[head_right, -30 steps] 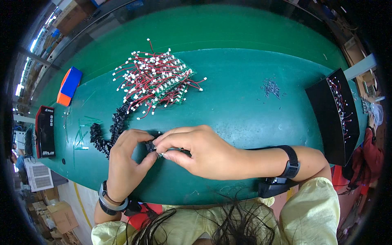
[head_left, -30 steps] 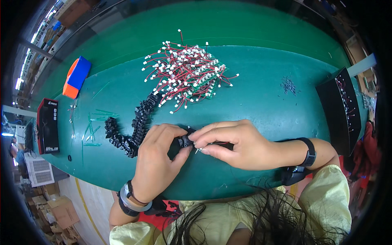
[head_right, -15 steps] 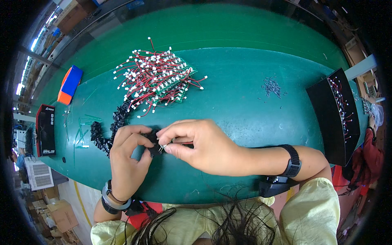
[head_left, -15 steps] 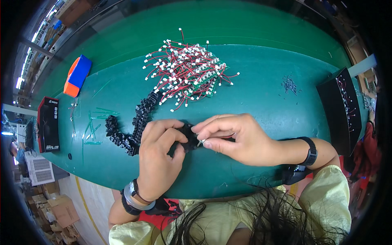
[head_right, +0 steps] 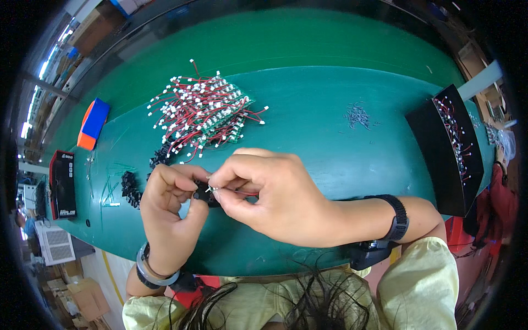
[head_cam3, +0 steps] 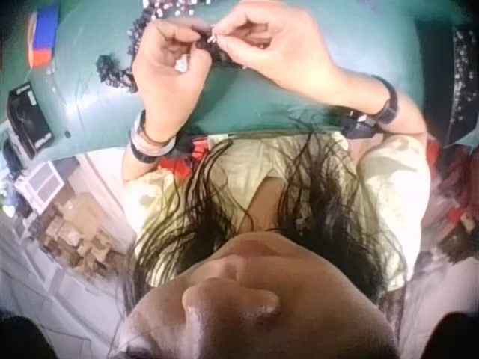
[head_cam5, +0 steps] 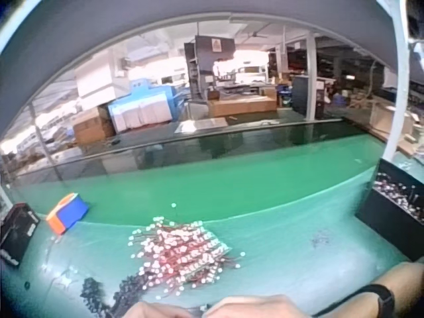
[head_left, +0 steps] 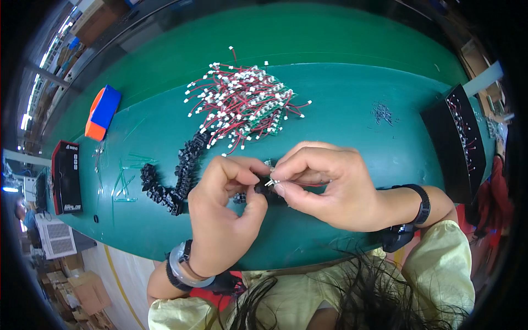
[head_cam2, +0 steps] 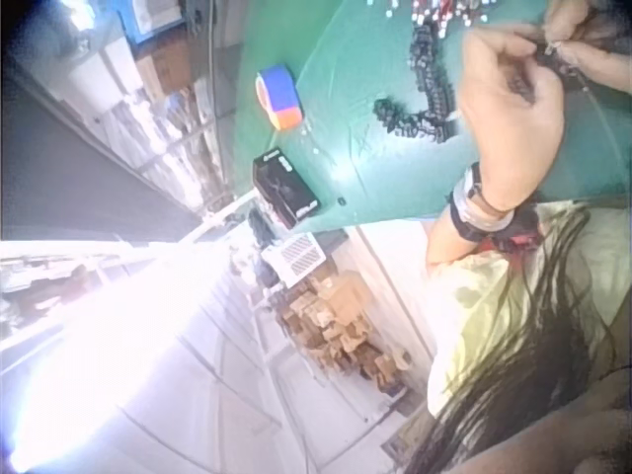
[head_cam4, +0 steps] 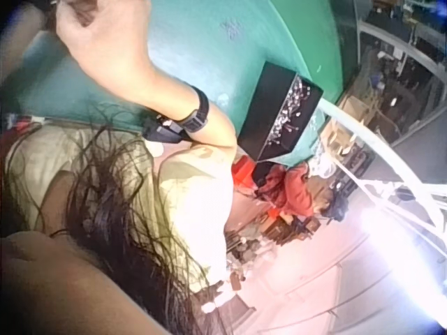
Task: Assembling small electrical connectors into plastic housings and organizing PCB panels.
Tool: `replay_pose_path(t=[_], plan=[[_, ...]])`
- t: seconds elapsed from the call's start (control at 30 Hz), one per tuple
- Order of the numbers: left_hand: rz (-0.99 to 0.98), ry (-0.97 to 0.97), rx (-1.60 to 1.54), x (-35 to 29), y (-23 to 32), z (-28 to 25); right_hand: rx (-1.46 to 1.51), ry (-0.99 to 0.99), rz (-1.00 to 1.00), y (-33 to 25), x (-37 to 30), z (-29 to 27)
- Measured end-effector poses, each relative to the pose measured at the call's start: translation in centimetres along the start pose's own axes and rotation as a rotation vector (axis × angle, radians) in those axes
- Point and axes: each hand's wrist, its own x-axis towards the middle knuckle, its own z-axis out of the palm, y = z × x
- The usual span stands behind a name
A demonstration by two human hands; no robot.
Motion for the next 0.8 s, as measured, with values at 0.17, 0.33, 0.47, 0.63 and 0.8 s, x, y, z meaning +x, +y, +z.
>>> replay_pose_path(t=[0.17,0.33,0.47,0.63,0.8], plan=[[-0.118,-0.139,-0.442,0.7,-0.6,0.0,-0.349,0.015,-0.19,0.2,0.9,-1.0],[-0.101,-0.059,-0.425,0.8,-1.7,0.3,-0.463,0.013,-0.294,0.3,1.0,-1.2],[-0.067,-0.045,-0.295,0.6,-1.5,0.3,-0.482,0.023,-0.358,0.9,1.0,-0.5],[-0.016,-0.016,-0.175,0.4,-2.1,0.4,-0.619,-0.013,-0.509,1.5,1.2,-0.2],[0.028,-0.01,-0.028,0.2,-2.1,0.4,-0.691,0.032,-0.569,1.7,1.1,-0.2]])
